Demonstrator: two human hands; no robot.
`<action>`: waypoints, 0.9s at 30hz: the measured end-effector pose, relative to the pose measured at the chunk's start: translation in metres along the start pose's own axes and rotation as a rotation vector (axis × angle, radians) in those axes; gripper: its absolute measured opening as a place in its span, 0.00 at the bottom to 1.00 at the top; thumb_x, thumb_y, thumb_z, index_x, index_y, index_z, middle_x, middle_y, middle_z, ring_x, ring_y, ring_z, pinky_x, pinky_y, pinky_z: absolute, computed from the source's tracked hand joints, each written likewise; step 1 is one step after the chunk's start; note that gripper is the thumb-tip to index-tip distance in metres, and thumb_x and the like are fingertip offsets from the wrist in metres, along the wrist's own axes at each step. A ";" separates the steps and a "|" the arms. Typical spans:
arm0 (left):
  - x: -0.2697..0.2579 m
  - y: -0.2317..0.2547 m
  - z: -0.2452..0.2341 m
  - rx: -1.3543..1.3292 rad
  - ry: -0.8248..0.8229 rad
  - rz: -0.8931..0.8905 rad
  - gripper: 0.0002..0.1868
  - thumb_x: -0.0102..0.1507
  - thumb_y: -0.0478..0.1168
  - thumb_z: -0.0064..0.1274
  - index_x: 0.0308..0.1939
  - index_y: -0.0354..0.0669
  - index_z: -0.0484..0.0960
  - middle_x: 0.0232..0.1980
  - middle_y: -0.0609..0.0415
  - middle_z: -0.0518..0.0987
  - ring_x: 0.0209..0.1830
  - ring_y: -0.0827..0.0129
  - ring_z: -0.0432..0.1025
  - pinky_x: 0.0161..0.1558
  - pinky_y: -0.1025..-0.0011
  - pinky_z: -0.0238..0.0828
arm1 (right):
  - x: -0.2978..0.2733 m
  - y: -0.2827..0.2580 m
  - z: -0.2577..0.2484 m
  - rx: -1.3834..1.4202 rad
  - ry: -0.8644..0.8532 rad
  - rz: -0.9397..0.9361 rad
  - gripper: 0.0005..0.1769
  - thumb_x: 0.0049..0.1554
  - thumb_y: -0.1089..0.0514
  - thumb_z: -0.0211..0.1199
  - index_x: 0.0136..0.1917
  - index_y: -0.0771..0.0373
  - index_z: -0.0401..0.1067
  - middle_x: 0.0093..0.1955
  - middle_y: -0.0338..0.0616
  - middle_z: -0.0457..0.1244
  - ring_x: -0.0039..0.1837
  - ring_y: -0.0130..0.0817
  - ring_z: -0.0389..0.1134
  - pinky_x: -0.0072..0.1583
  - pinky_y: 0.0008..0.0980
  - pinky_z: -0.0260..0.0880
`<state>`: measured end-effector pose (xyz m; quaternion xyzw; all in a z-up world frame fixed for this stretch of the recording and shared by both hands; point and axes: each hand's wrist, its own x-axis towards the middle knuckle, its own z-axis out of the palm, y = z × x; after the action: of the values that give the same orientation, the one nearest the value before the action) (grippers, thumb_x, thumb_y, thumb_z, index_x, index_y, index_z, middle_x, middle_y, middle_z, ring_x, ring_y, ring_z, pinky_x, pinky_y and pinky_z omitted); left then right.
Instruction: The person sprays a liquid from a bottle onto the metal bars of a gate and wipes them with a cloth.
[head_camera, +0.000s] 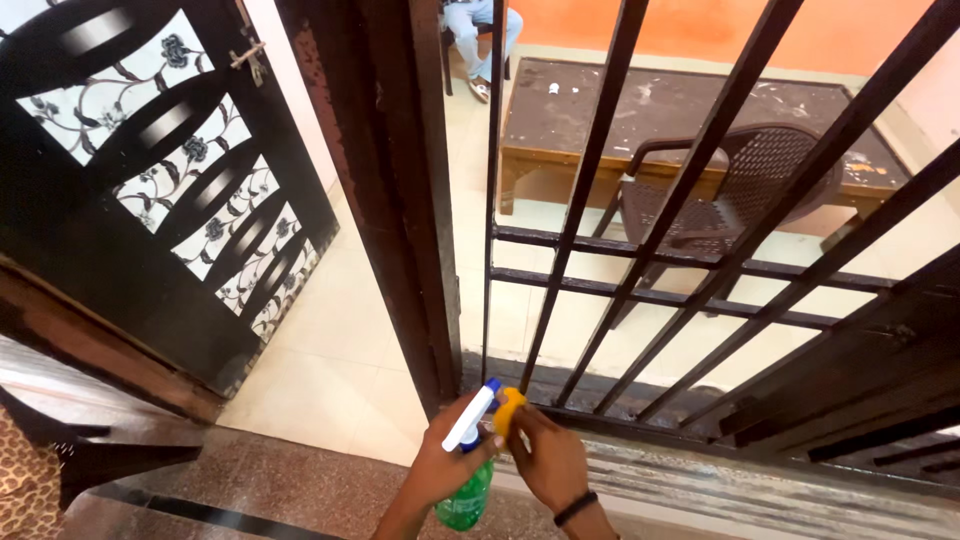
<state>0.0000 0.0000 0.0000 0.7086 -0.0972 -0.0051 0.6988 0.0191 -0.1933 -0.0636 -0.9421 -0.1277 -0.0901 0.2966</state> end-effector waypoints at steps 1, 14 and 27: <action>0.000 0.005 0.001 0.001 0.003 0.001 0.33 0.58 0.28 0.64 0.67 0.46 0.75 0.58 0.53 0.82 0.42 0.76 0.77 0.45 0.75 0.79 | -0.007 -0.005 -0.008 0.001 0.000 -0.003 0.15 0.58 0.47 0.66 0.59 0.45 0.75 0.68 0.37 0.70 0.51 0.46 0.76 0.49 0.42 0.77; -0.003 0.004 0.033 -0.001 -0.010 -0.020 0.31 0.58 0.30 0.65 0.65 0.41 0.77 0.48 0.57 0.81 0.38 0.78 0.74 0.42 0.75 0.76 | 0.013 0.007 0.002 -0.228 -0.108 0.002 0.37 0.50 0.54 0.66 0.71 0.58 0.60 0.80 0.58 0.47 0.45 0.51 0.75 0.41 0.43 0.77; -0.010 0.007 0.039 0.041 0.035 0.024 0.32 0.57 0.29 0.65 0.65 0.39 0.75 0.49 0.56 0.82 0.36 0.78 0.75 0.40 0.75 0.76 | 0.019 -0.010 -0.019 -0.137 -0.196 0.063 0.47 0.48 0.55 0.69 0.76 0.63 0.52 0.82 0.56 0.46 0.42 0.55 0.74 0.40 0.48 0.76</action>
<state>-0.0161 -0.0377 0.0047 0.7215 -0.0938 0.0176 0.6858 0.0328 -0.1932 -0.0379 -0.9680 -0.1198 0.0036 0.2205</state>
